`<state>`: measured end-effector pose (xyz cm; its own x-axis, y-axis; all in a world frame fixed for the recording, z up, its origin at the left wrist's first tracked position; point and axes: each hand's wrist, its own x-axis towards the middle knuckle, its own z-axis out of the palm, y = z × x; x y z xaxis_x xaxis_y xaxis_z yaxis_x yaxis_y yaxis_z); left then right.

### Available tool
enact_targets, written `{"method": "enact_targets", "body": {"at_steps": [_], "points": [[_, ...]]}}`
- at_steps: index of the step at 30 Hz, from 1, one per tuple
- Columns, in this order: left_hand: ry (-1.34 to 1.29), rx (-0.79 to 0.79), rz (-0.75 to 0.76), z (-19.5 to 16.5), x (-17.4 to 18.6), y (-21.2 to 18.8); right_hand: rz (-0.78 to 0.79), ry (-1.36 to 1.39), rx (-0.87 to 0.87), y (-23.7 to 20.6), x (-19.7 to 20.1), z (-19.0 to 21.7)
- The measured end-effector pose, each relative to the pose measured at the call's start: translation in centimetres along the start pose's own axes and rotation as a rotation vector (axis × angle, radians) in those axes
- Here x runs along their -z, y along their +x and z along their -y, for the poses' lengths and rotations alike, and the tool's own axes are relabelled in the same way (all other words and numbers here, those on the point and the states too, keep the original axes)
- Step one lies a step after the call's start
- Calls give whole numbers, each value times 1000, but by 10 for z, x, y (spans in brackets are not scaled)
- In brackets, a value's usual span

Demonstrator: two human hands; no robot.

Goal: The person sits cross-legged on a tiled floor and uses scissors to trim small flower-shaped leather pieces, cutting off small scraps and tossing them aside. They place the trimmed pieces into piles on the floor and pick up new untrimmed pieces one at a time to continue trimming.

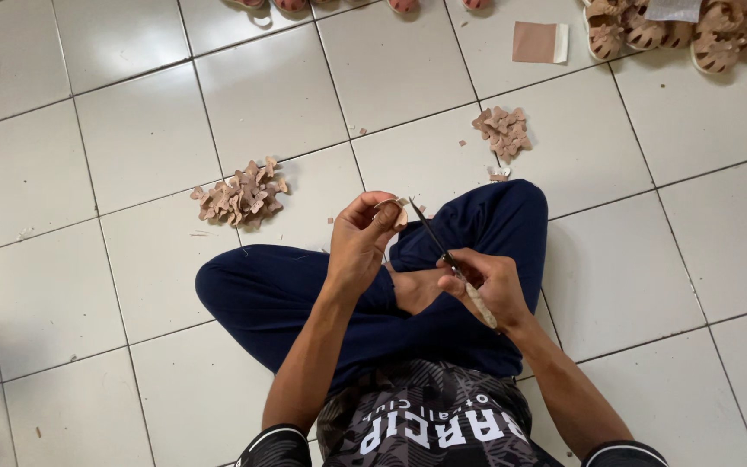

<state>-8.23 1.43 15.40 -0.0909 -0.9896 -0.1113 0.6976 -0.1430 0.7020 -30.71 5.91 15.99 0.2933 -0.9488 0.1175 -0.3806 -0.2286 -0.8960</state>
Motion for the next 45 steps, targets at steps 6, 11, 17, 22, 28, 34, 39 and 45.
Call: {"method": "enact_targets", "body": {"at_steps": [6,11,17,22,28,34,39,45], "points": [[89,-11,-23,-2,-7,-3,34,-29,-20,-2,3,-1],[170,2,-51,-4,-10,-5,69,-2,-31,-1,5,0],[178,46,-56,0,-8,-5,120,13,-151,-6,8,-9],[375,-56,-75,9,15,0,101,237,-297,-7,1,-23],[570,-268,-244,-20,111,2,118,421,-542,-7,-16,-44],[1244,-282,-783,-128,257,4,173,520,-627,-8,-50,-63],[1183,-285,-966,-155,328,38,192,423,-681,5,-81,-68],[1618,-44,-1067,-132,344,57,231,493,-731,13,-104,-75]]}}
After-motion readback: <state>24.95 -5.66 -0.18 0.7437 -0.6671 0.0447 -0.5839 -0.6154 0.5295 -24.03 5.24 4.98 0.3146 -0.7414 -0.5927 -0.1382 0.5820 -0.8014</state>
